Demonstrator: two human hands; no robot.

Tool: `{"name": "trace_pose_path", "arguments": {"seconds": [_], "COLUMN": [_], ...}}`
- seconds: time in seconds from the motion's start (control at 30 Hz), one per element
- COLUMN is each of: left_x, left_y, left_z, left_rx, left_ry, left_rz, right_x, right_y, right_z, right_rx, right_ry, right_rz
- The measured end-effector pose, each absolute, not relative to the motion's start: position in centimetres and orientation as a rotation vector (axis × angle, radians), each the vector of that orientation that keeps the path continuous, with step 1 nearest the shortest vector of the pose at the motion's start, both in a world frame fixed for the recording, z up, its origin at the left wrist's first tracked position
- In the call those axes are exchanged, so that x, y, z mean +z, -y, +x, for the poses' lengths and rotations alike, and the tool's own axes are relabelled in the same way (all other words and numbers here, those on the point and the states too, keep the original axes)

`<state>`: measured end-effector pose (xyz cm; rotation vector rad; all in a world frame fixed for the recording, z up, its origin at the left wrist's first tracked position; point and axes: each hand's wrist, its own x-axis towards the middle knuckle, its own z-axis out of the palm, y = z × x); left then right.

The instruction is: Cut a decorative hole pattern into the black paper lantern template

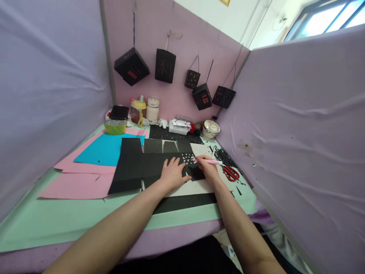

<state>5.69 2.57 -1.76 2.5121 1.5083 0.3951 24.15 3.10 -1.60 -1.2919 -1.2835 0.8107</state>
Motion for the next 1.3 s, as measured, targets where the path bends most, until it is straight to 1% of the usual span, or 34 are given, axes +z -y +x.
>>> {"name": "trace_pose_path", "arguments": {"seconds": [0.13,0.4,0.7,0.93,1.07,1.17,1.23,1.3], "left_x": [-1.7,-1.6,-1.9,-1.9,-1.8,-1.8,-1.9,-1.9], "left_y": [-2.5,-2.6,-2.7,-2.6,-2.5,-2.4,-2.4,-2.2], "left_z": [5.7,5.7,5.7,5.7,5.8,6.0,6.2,6.4], "left_rx": [0.382,0.394,0.382,0.397,0.395,0.397,0.392,0.388], "left_ry": [-1.519,-1.513,-1.518,-1.514,-1.517,-1.535,-1.543,-1.556], "left_rz": [2.518,2.513,2.53,2.535,2.529,2.523,2.513,2.497], "right_x": [-1.9,-2.4,-2.3,-1.9,-1.5,-1.5,-1.7,-1.9], "right_y": [-4.0,-3.4,-3.3,-2.9,-2.8,-2.7,-2.4,-2.3], "right_z": [23.8,23.4,23.3,23.5,23.2,22.5,22.0,21.8], "right_rx": [0.95,0.889,0.804,0.788,0.883,0.922,0.826,0.644], "right_ry": [1.267,1.167,1.322,1.342,1.167,1.139,1.179,1.242], "right_rz": [-1.308,-1.288,-1.443,-1.353,-1.288,-1.273,-1.322,-1.388]}}
